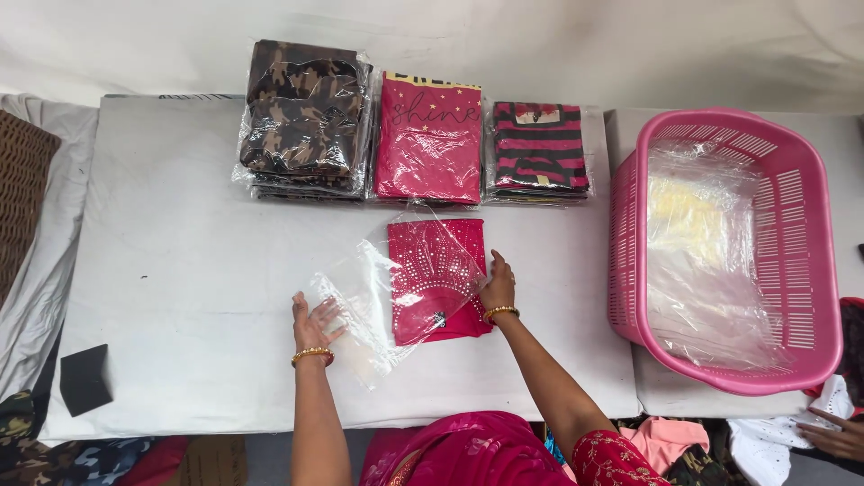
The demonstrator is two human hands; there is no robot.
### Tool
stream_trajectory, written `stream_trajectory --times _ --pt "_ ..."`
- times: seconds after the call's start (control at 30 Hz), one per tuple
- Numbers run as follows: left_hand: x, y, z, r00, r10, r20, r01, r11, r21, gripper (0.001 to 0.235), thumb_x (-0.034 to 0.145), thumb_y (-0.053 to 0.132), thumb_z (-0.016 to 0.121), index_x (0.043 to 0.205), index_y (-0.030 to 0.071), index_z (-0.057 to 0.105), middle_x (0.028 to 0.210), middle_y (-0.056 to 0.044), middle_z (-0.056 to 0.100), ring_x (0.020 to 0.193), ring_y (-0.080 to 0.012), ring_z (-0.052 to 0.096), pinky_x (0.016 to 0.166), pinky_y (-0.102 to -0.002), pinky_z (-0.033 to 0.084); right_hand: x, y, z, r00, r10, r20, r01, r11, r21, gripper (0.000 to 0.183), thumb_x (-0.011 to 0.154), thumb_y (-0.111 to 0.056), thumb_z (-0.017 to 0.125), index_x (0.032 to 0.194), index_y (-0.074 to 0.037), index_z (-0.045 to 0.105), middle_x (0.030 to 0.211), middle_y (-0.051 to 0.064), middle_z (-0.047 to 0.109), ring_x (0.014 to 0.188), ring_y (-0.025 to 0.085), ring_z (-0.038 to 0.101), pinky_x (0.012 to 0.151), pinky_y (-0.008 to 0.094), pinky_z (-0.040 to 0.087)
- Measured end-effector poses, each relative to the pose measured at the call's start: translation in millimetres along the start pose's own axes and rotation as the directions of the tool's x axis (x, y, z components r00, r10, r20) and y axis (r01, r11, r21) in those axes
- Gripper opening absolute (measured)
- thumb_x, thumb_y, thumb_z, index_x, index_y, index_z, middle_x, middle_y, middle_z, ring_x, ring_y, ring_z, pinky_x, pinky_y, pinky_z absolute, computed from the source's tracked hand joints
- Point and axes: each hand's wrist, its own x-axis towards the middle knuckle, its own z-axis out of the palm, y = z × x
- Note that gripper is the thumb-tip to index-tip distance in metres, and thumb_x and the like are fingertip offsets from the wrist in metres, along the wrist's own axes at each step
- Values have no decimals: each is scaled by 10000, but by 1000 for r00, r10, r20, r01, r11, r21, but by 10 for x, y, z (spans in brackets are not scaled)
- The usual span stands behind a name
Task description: The person folds several t-shirts on a white table, including a pink shirt with 'DREAM' text, a pink shirt with rhinestones, and a light blue shirt with 'HOOBAY' text. After folding each shirt, the person places it into a clear plastic bag and stacks the packaged items on the table.
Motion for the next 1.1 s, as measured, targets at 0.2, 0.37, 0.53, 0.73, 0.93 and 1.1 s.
stream_trajectory --times 0.2,0.37,0.53,0.73,0.93,1.1 --pt "403 -309 -435 938 211 -277 -206 977 47 842 850 27 716 1561 237 317 1152 -132 685 939 -213 678 765 -412 550 -73 -46 22 983 171 66 -180 971 158 835 775 -165 836 1503 -156 428 1212 129 655 1007 274 689 880 389 575" --pt "201 -416 -688 731 106 -674 -375 887 -268 767 868 -129 634 1506 216 384 1017 -97 666 805 -167 654 668 -306 580 24 -19 32 901 401 164 -423 896 133 710 774 -269 867 1407 -155 565 1037 72 757 929 225 738 842 380 581" --pt "193 -720 -724 413 217 -885 -95 976 195 939 814 -50 699 1552 231 189 1214 -123 534 938 -212 619 776 -342 610 63 -32 6 891 399 215 -422 904 72 611 755 -316 883 1282 -115 649 1025 68 759 905 210 742 825 357 590" --pt "49 -988 395 583 793 179 -623 294 725 401 927 56 635 1318 142 630 1197 -100 657 1165 -296 636 1049 -440 503 109 350 234 904 273 330 -386 852 353 408 825 -189 857 1153 9 716 1019 109 783 905 202 741 826 334 607" --pt "50 -1130 1242 595 764 248 -523 134 842 706 714 79 797 1368 69 530 1187 -196 608 1082 -410 594 894 -470 498 60 153 -55 804 228 550 -579 516 632 493 911 -179 754 1339 -37 554 1171 98 758 1057 195 731 900 342 604" --pt "141 -1005 1297 960 272 -60 -126 615 779 695 847 152 811 1433 111 439 1180 -148 659 1026 -324 668 923 -444 519 33 -96 -314 644 196 740 -724 469 506 600 935 -282 669 1477 -151 450 1311 55 660 1141 192 676 958 423 596"
